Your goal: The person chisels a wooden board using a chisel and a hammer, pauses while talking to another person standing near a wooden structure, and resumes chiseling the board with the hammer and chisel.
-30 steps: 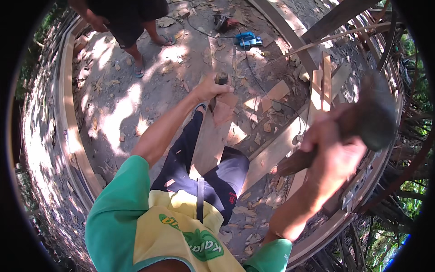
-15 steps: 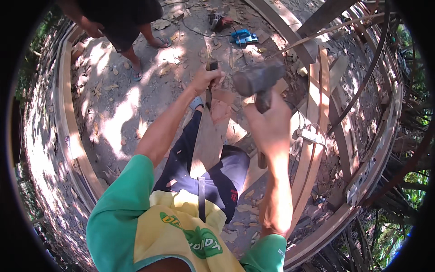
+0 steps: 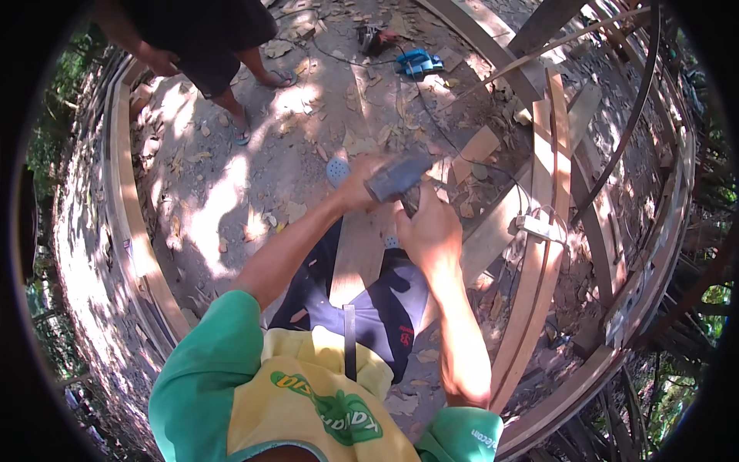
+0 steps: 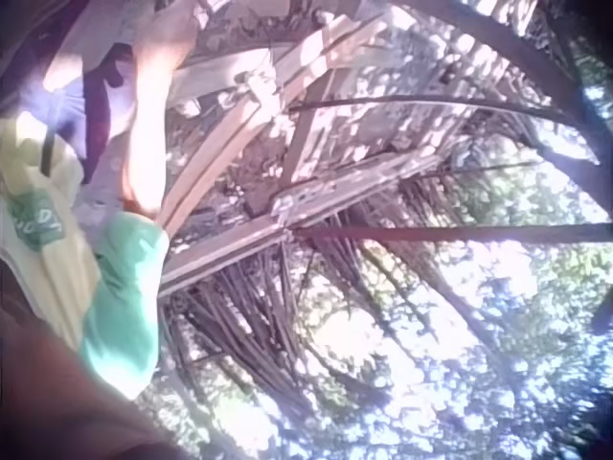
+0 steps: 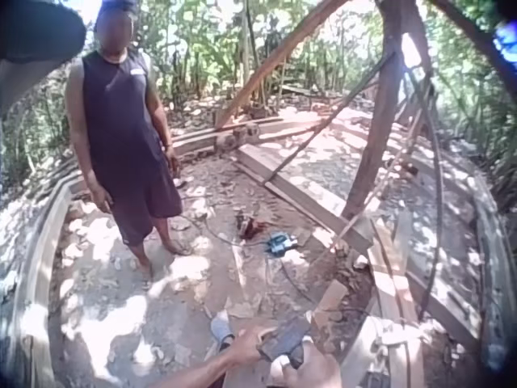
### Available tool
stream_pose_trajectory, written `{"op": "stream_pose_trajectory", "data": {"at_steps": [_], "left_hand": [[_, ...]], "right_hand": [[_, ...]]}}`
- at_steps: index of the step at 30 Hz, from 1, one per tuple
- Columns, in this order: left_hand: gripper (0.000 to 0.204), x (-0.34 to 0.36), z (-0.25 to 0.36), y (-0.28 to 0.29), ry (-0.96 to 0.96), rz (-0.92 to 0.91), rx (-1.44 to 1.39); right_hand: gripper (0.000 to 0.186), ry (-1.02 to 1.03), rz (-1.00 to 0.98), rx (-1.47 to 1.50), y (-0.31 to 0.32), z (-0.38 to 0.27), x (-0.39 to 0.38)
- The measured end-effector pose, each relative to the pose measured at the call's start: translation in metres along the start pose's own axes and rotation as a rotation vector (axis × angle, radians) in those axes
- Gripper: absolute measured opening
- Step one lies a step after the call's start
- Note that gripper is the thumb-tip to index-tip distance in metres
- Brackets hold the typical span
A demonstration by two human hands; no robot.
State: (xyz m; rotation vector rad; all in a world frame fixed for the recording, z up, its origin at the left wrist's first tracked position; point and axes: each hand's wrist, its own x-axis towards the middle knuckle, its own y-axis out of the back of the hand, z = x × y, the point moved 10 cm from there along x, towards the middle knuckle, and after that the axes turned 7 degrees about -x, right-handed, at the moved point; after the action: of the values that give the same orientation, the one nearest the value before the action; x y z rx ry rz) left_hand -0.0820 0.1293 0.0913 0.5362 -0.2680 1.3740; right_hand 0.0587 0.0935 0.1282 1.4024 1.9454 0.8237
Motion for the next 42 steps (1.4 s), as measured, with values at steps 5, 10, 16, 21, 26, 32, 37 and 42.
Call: {"op": "stream_pose_trajectory", "data": {"at_steps": [5,10,16,21,26,32,37,42], "left_hand": [[0.042,-0.014,-0.105,0.043,0.666,0.365,-0.372],[0.050,0.018,-0.090,0.003,0.543,0.391,-0.239],[0.055,0.031,-0.093,-0.087,0.503,0.093,0.081],[0.049,0.019,-0.105,-0.084,0.456,0.073,0.142],[0.039,0.013,-0.104,-0.095,0.402,0.082,0.145],[0.037,0.005,-0.103,-0.090,0.403,0.081,0.191],[0.037,-0.007,-0.136,-0.104,0.605,-0.046,0.325],[0.036,0.010,-0.119,-0.109,0.515,-0.012,0.257]], "right_hand": [[0.019,-0.246,0.165,0.273,0.002,0.096,-0.082],[0.013,-0.715,0.123,0.676,-0.051,0.190,-0.139],[0.017,-0.882,0.206,0.782,-0.019,0.233,-0.132],[0.028,-0.596,0.527,0.608,0.130,0.234,-0.083],[0.010,0.010,0.692,0.816,0.297,0.211,-0.034],[0.017,-0.690,0.298,0.139,0.062,0.236,0.039],[0.013,-0.564,0.050,0.276,0.090,0.180,0.025],[0.015,0.047,0.590,0.901,0.350,0.258,0.020]]}}
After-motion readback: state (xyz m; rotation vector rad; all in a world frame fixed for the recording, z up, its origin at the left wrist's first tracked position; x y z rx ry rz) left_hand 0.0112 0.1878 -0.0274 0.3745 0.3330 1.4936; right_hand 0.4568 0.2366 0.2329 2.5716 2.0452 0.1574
